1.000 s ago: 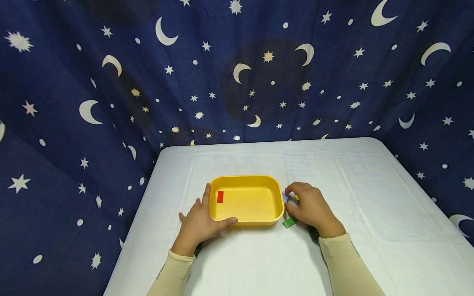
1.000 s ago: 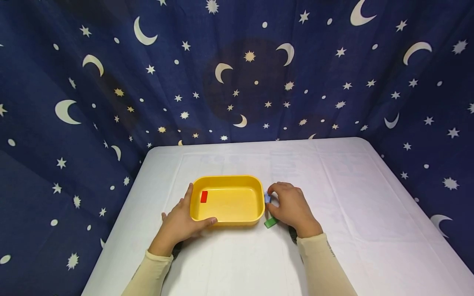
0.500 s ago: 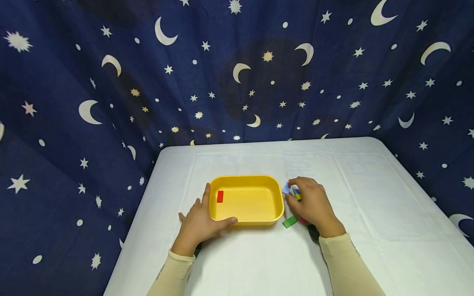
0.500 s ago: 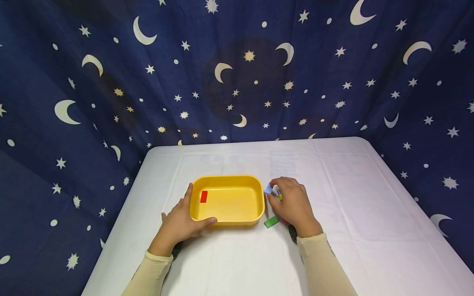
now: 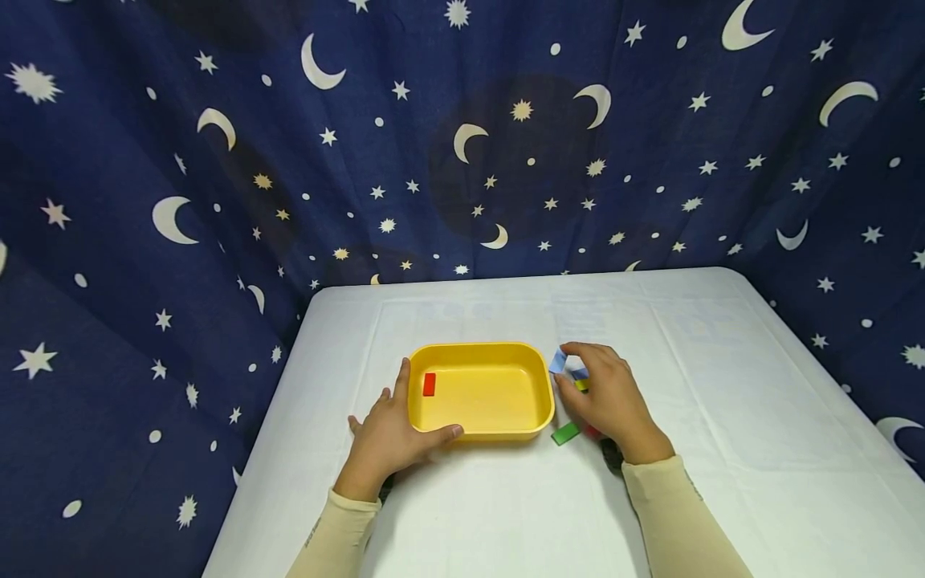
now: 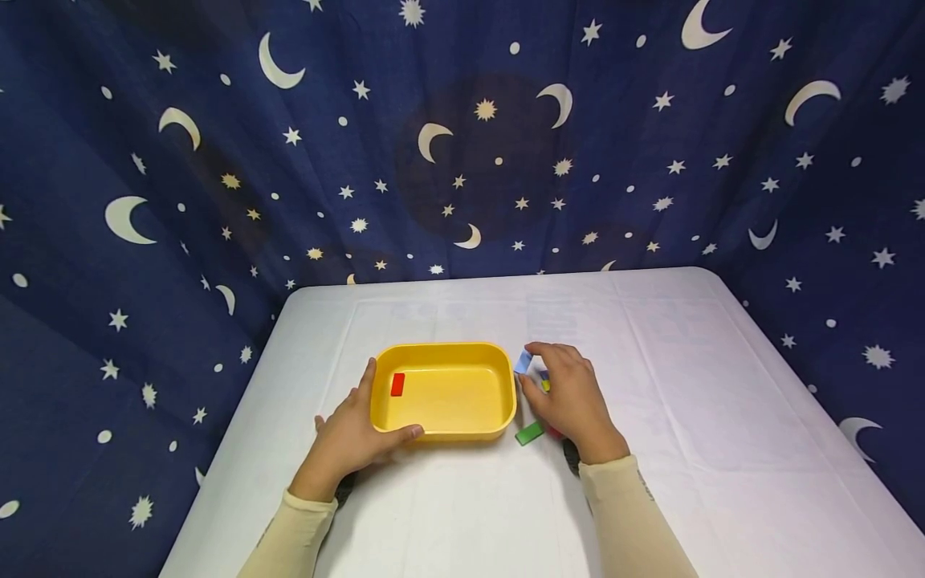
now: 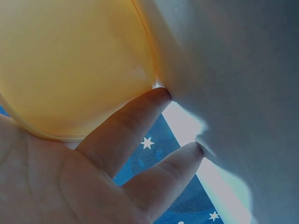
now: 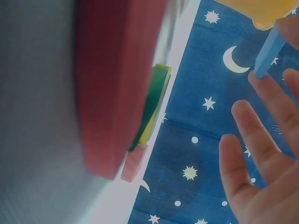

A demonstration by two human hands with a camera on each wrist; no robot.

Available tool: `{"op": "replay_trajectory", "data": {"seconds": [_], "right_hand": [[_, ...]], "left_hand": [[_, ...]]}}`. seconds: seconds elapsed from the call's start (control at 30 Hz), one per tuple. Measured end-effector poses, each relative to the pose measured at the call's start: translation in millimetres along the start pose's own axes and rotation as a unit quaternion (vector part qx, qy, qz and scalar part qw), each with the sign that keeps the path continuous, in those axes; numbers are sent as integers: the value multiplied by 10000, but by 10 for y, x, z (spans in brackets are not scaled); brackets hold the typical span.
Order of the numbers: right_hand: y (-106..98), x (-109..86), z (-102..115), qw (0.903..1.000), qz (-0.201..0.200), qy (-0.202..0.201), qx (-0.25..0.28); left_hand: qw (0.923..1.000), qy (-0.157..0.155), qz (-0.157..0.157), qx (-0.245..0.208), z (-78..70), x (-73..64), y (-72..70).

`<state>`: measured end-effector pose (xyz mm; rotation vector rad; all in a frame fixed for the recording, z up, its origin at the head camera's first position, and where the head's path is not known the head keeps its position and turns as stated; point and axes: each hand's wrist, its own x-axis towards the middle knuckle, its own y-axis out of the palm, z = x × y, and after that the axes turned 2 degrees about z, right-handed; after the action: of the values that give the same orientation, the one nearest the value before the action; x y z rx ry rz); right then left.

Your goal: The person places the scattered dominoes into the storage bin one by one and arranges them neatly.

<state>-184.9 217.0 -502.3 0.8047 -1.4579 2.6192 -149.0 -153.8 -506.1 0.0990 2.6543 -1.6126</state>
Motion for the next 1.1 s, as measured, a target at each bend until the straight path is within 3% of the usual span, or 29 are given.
{"op": "replay_trajectory", "data": {"seconds": [1.1], "right_hand": [[16,20,-5,9985,-142,-161,495]], "left_hand": [[10000,19,-3,-23,3,-3,0]]}}
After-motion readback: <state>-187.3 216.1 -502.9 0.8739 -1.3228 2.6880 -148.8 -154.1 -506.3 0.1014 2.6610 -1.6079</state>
